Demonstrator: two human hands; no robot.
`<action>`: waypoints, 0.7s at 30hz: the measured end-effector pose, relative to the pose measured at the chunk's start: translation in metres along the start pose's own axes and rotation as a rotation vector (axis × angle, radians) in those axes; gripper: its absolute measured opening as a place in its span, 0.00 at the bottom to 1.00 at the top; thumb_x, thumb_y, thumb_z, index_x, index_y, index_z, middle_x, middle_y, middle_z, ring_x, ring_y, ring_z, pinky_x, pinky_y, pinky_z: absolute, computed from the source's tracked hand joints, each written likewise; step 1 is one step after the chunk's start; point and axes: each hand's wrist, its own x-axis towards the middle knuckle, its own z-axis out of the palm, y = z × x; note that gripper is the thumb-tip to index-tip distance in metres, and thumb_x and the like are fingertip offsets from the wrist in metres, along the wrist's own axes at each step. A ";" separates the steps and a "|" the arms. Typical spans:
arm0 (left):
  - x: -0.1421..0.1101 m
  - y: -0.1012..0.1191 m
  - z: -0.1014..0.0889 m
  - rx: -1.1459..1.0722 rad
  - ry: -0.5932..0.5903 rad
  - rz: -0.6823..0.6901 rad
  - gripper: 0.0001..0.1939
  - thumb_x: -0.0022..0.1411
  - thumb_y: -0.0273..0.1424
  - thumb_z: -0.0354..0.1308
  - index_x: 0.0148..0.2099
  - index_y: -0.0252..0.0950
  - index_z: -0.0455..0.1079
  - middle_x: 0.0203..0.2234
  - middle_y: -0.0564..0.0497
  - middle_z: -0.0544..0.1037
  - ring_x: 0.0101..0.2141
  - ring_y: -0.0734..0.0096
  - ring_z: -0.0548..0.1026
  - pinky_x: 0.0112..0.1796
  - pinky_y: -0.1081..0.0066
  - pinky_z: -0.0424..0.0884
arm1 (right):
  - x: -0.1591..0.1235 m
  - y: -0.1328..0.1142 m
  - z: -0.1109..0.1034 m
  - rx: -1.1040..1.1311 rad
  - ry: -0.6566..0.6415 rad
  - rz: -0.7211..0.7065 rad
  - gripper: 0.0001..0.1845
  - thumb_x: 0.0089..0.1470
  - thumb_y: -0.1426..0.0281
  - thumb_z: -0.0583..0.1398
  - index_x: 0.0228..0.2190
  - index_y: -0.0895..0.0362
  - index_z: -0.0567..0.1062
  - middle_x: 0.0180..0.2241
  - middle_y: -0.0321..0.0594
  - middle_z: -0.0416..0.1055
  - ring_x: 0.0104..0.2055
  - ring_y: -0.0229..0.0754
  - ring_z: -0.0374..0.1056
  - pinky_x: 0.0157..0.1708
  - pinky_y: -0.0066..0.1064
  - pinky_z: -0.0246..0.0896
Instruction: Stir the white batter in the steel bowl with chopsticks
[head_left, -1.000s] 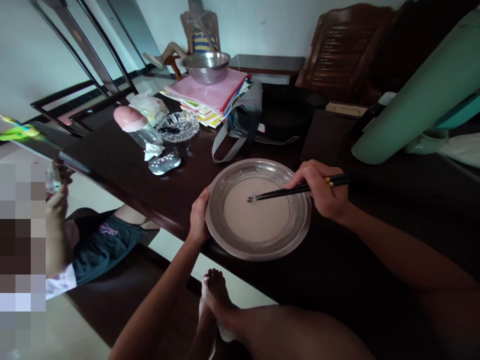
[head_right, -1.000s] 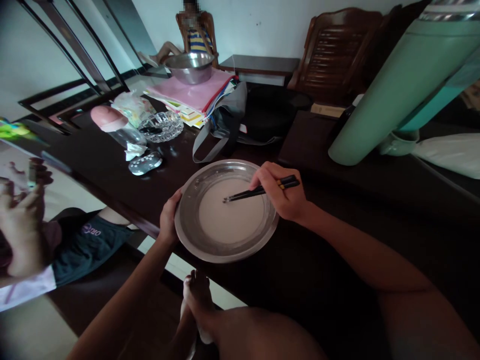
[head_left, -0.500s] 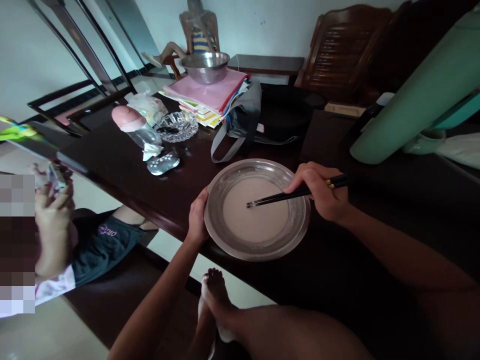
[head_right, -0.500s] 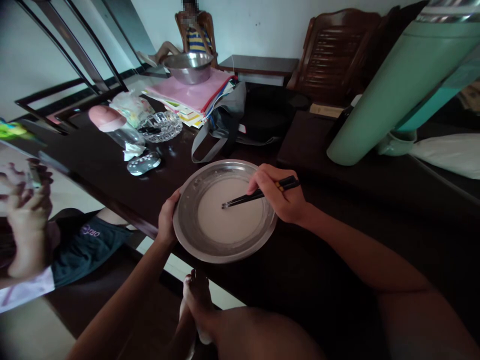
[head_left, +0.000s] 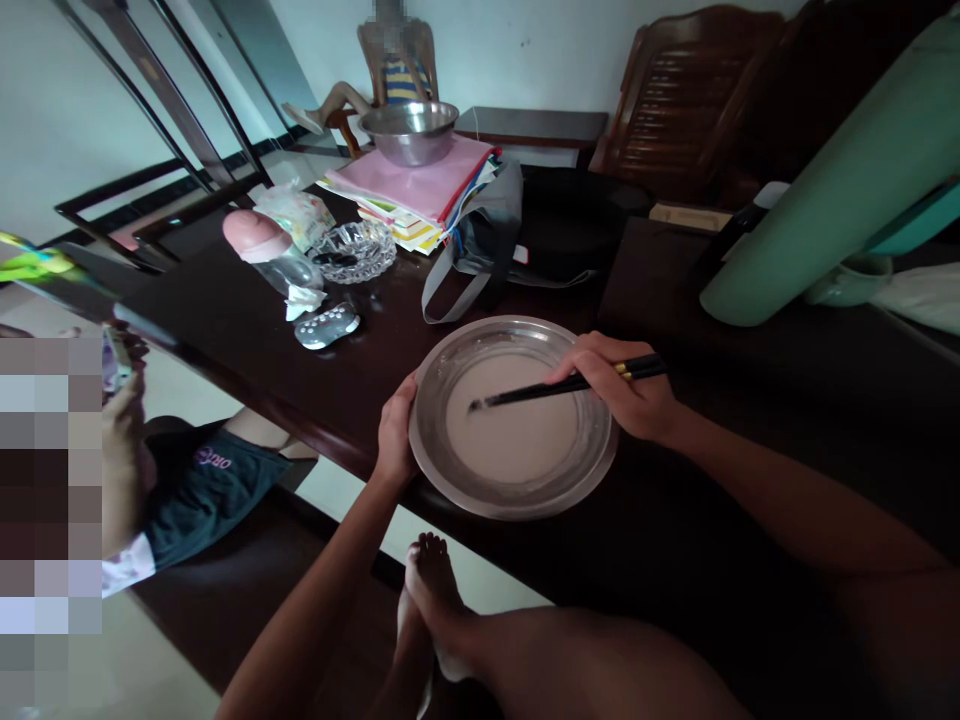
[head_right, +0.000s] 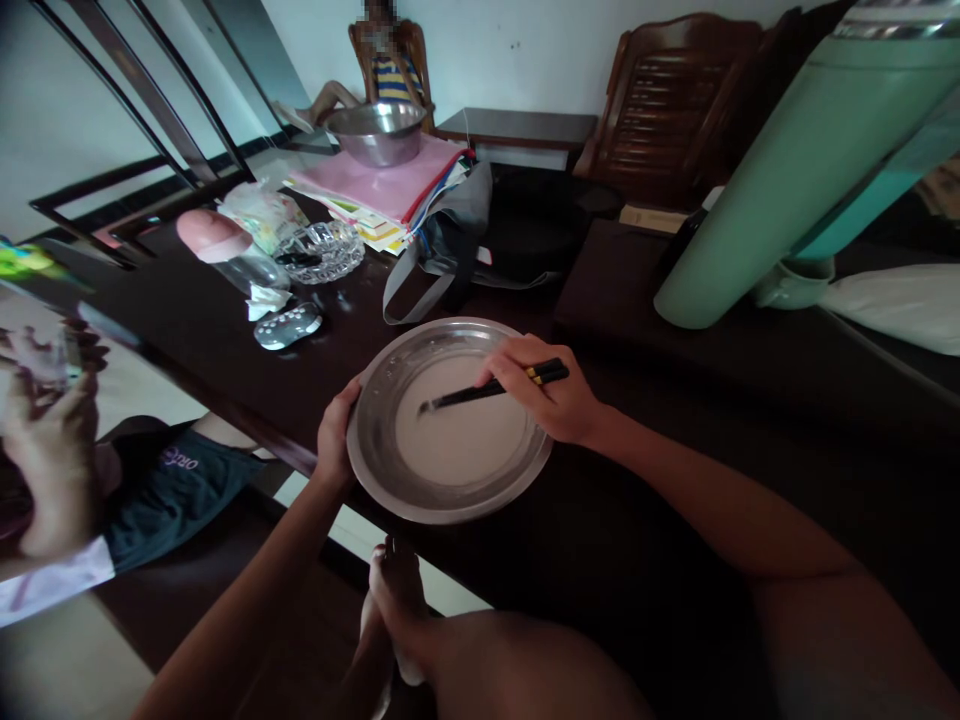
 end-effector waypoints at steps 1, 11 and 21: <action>0.000 0.000 0.000 -0.013 0.001 -0.008 0.24 0.63 0.47 0.52 0.50 0.38 0.77 0.46 0.48 0.82 0.50 0.56 0.77 0.53 0.64 0.70 | 0.000 0.001 0.000 -0.040 0.016 -0.026 0.19 0.68 0.66 0.53 0.29 0.53 0.80 0.27 0.37 0.77 0.29 0.37 0.70 0.31 0.34 0.62; 0.002 -0.007 -0.004 -0.012 -0.022 0.011 0.24 0.64 0.46 0.51 0.52 0.39 0.77 0.48 0.48 0.82 0.53 0.56 0.76 0.56 0.63 0.68 | 0.001 -0.004 -0.002 0.074 -0.010 0.017 0.21 0.68 0.66 0.53 0.26 0.54 0.79 0.26 0.36 0.76 0.26 0.35 0.68 0.28 0.32 0.62; 0.000 -0.003 -0.001 -0.006 -0.007 -0.001 0.22 0.65 0.45 0.50 0.51 0.40 0.77 0.48 0.49 0.82 0.51 0.58 0.76 0.55 0.64 0.69 | 0.001 -0.004 -0.001 0.089 -0.002 0.066 0.23 0.68 0.64 0.52 0.25 0.53 0.78 0.23 0.36 0.73 0.25 0.36 0.67 0.26 0.32 0.61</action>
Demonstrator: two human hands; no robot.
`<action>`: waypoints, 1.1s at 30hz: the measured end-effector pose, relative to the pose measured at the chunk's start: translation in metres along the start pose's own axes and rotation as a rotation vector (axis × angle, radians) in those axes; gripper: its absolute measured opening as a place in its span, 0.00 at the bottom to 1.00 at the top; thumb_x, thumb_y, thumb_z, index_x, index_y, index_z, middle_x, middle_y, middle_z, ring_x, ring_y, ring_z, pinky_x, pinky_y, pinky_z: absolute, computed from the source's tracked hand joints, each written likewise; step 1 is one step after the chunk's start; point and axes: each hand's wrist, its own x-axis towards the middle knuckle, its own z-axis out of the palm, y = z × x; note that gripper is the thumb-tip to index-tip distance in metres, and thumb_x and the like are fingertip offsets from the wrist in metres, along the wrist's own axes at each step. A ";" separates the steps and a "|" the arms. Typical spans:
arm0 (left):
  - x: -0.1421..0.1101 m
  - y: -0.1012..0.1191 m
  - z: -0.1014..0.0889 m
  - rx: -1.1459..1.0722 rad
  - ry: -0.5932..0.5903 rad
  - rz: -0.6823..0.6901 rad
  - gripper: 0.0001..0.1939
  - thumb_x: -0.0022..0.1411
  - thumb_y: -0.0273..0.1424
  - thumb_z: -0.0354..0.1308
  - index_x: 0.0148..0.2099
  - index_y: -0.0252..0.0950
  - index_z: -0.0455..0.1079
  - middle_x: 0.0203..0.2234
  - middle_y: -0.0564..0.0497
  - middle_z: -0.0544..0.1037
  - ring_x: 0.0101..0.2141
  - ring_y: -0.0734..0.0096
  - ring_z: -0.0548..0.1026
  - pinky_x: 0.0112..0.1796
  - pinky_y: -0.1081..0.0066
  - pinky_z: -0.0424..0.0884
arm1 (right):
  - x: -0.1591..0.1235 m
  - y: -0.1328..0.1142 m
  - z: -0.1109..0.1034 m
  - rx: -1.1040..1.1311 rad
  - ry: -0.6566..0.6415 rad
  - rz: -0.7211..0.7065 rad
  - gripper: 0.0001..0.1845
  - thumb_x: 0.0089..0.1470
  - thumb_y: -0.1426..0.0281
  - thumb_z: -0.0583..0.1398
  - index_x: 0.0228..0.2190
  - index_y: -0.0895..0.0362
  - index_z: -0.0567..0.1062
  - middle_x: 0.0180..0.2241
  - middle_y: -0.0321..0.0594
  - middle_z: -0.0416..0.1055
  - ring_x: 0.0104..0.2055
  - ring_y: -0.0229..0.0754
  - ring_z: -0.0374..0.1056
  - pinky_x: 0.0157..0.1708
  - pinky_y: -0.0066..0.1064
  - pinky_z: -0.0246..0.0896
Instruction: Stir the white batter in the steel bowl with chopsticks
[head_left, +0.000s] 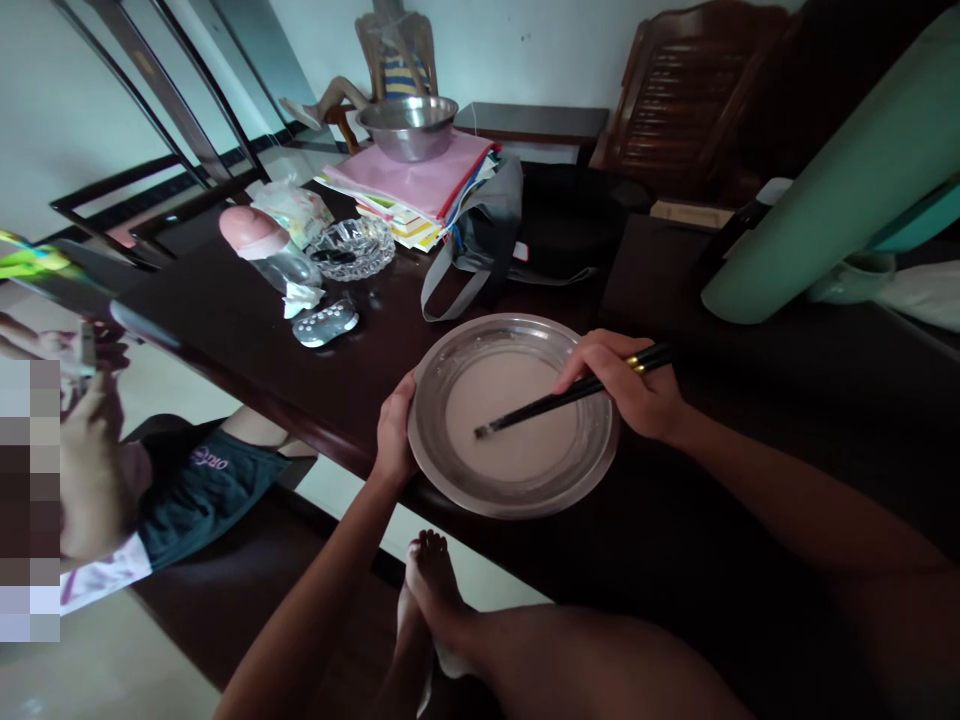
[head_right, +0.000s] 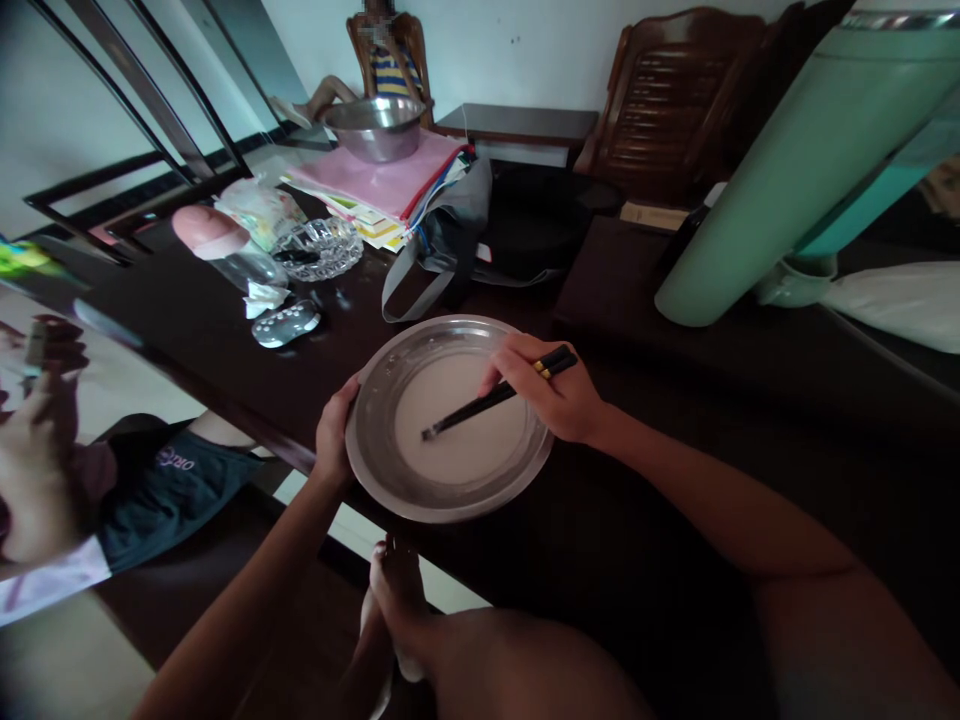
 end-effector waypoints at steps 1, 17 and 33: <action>0.000 -0.001 0.000 -0.004 -0.002 -0.009 0.22 0.65 0.45 0.50 0.51 0.40 0.77 0.48 0.50 0.82 0.51 0.58 0.77 0.54 0.64 0.69 | 0.000 0.000 0.000 -0.043 -0.003 -0.016 0.22 0.68 0.64 0.53 0.26 0.53 0.79 0.25 0.36 0.74 0.27 0.36 0.68 0.27 0.32 0.61; 0.001 -0.002 -0.001 0.001 -0.001 0.002 0.23 0.64 0.45 0.51 0.52 0.39 0.77 0.49 0.49 0.81 0.52 0.57 0.76 0.56 0.63 0.68 | -0.004 0.006 -0.001 0.046 0.180 -0.020 0.23 0.68 0.63 0.52 0.24 0.53 0.77 0.23 0.37 0.73 0.24 0.37 0.66 0.25 0.34 0.61; -0.001 0.002 0.001 0.002 0.014 0.013 0.23 0.63 0.46 0.52 0.50 0.38 0.78 0.49 0.48 0.81 0.52 0.57 0.76 0.54 0.64 0.69 | -0.003 0.005 0.000 0.021 0.021 -0.093 0.21 0.68 0.65 0.52 0.27 0.52 0.79 0.26 0.37 0.77 0.27 0.38 0.70 0.28 0.34 0.64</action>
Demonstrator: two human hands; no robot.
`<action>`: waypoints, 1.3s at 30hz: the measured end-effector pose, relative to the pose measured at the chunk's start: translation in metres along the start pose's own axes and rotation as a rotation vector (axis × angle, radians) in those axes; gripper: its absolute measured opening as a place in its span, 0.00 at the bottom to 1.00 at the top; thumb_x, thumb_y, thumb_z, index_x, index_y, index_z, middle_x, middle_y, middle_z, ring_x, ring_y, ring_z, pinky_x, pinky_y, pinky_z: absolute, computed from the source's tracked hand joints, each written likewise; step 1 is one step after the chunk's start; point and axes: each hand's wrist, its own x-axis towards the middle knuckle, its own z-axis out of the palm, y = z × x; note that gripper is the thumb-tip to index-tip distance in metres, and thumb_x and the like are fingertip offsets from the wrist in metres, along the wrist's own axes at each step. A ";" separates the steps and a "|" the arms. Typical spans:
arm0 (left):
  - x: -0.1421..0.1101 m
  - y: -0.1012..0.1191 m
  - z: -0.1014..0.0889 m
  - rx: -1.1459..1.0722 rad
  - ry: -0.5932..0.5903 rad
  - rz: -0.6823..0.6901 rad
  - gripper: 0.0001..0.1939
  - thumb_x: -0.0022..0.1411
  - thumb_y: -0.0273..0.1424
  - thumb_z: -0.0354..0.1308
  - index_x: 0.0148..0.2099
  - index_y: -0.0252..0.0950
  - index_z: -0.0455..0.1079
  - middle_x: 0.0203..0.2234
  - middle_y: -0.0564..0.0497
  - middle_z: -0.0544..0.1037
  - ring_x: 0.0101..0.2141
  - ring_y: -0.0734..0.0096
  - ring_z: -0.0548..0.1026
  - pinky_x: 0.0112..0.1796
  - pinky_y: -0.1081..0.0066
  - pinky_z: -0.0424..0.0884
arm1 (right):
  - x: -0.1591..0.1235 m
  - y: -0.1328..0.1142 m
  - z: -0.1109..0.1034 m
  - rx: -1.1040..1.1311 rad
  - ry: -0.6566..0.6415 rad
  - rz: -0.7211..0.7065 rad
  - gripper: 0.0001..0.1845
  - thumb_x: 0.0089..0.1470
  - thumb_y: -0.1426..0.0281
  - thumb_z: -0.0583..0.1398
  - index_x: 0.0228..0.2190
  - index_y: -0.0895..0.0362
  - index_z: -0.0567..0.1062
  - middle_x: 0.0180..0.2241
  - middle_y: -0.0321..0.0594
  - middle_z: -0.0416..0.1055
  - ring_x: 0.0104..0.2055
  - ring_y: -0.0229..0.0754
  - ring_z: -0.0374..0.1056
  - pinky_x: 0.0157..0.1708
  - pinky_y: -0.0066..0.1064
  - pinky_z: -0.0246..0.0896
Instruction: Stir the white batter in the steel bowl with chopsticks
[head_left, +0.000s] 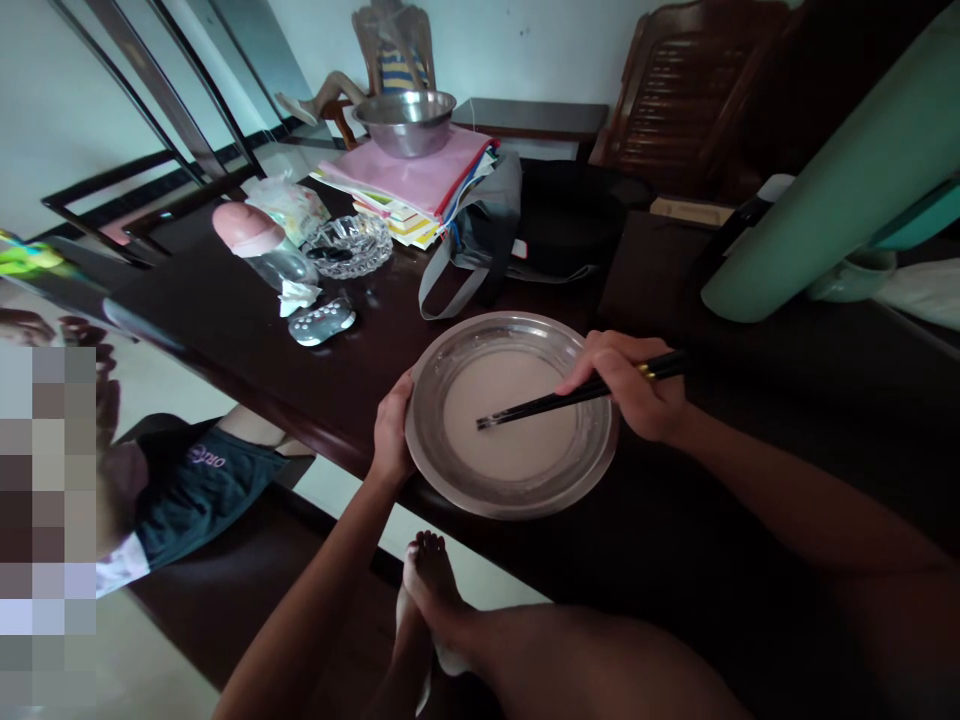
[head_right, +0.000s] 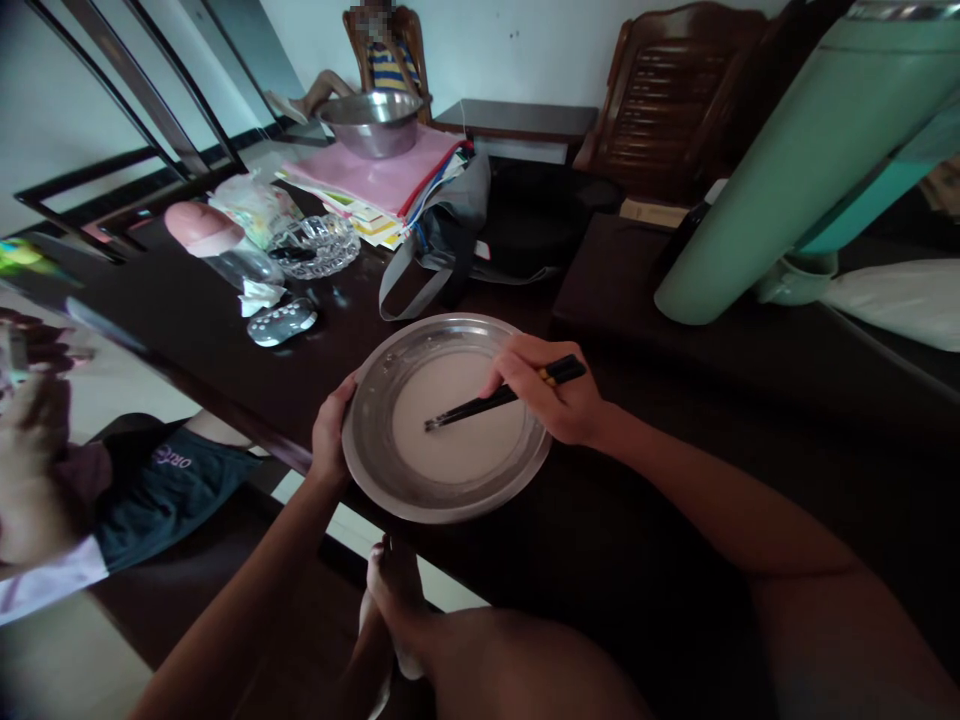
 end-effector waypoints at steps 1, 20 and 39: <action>0.000 0.000 0.000 0.005 0.004 0.005 0.24 0.63 0.46 0.52 0.50 0.38 0.78 0.49 0.48 0.81 0.53 0.56 0.76 0.54 0.64 0.69 | 0.001 0.000 0.001 -0.034 -0.015 0.000 0.21 0.68 0.65 0.53 0.27 0.52 0.80 0.26 0.37 0.77 0.28 0.38 0.71 0.29 0.34 0.64; 0.001 -0.004 -0.001 0.010 -0.026 -0.010 0.23 0.64 0.46 0.50 0.52 0.40 0.77 0.46 0.49 0.82 0.50 0.57 0.77 0.51 0.64 0.71 | -0.001 0.001 0.001 0.105 0.135 0.122 0.23 0.67 0.61 0.53 0.25 0.52 0.78 0.21 0.37 0.73 0.20 0.36 0.63 0.22 0.32 0.63; -0.001 0.003 0.002 -0.027 -0.007 -0.032 0.22 0.62 0.47 0.52 0.49 0.40 0.78 0.46 0.49 0.82 0.51 0.56 0.77 0.54 0.63 0.70 | 0.002 -0.002 -0.001 0.013 0.216 0.052 0.24 0.68 0.62 0.52 0.24 0.52 0.77 0.21 0.38 0.71 0.23 0.37 0.67 0.24 0.35 0.63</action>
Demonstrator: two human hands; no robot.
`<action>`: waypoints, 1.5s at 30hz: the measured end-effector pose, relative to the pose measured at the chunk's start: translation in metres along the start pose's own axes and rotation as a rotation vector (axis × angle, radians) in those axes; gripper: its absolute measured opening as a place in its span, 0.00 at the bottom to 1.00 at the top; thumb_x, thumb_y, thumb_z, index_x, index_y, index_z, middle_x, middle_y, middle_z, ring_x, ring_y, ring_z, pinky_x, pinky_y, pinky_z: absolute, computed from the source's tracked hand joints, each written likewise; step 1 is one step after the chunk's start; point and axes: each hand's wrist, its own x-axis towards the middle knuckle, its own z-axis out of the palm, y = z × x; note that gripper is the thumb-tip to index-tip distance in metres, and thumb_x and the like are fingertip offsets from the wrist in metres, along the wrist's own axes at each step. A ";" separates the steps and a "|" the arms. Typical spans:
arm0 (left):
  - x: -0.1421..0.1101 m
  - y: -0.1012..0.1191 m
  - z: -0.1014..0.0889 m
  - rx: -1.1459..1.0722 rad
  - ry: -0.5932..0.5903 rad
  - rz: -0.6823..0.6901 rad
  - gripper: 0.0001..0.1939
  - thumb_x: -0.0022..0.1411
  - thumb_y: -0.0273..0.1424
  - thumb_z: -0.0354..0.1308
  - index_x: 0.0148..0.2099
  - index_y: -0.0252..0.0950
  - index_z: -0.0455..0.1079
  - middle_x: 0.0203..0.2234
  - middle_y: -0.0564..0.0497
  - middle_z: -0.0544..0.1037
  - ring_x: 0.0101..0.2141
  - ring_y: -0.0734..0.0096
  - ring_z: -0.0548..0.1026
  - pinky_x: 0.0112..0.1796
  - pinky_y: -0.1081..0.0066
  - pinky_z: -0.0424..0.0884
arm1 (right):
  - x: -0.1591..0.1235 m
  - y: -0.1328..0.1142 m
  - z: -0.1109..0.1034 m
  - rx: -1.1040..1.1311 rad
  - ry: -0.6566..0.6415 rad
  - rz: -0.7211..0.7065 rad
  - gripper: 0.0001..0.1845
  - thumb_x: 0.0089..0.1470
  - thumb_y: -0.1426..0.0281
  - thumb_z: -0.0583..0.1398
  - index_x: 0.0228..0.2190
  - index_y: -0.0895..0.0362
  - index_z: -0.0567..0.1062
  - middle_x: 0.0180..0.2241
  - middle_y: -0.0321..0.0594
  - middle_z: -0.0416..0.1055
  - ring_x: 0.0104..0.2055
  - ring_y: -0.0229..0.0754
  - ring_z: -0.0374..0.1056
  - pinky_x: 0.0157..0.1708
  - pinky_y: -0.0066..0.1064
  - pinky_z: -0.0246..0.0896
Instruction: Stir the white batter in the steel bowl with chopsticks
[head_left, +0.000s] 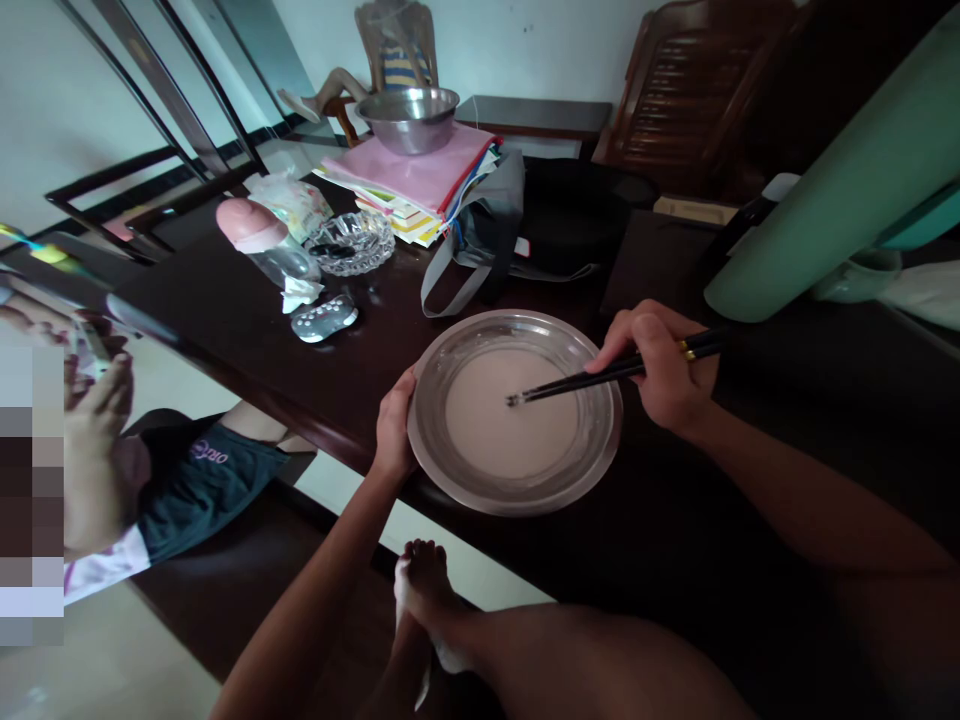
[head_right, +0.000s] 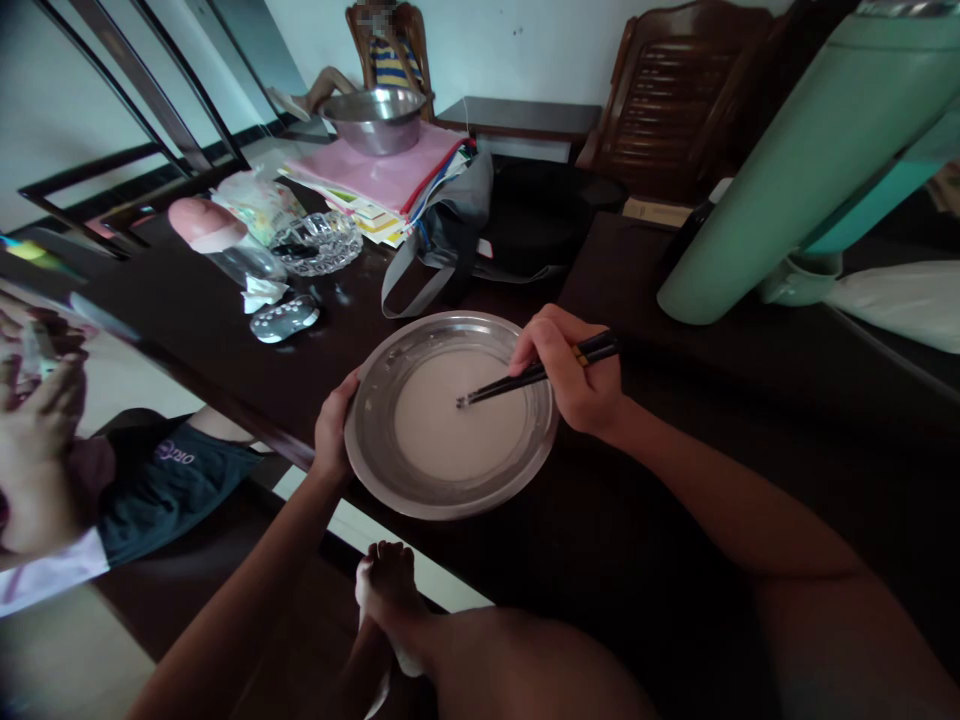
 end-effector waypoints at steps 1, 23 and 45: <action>0.000 0.000 0.000 0.004 -0.003 0.006 0.22 0.62 0.47 0.52 0.48 0.40 0.78 0.46 0.49 0.82 0.51 0.56 0.76 0.54 0.64 0.70 | 0.000 -0.001 0.000 0.022 -0.011 0.002 0.24 0.68 0.62 0.52 0.23 0.52 0.76 0.21 0.38 0.71 0.23 0.37 0.67 0.24 0.35 0.63; 0.001 0.000 0.004 -0.163 -0.034 -0.024 0.22 0.57 0.45 0.58 0.46 0.38 0.80 0.45 0.48 0.83 0.51 0.53 0.77 0.50 0.62 0.73 | 0.000 -0.001 -0.001 0.007 -0.076 0.002 0.22 0.69 0.64 0.52 0.26 0.52 0.78 0.22 0.37 0.72 0.22 0.35 0.66 0.22 0.32 0.62; -0.003 0.006 0.002 -0.120 0.065 -0.014 0.19 0.56 0.45 0.58 0.41 0.37 0.80 0.37 0.50 0.84 0.46 0.57 0.79 0.45 0.67 0.74 | 0.001 -0.003 0.002 -0.007 -0.167 0.036 0.24 0.69 0.64 0.52 0.24 0.54 0.78 0.22 0.36 0.71 0.23 0.34 0.66 0.25 0.31 0.62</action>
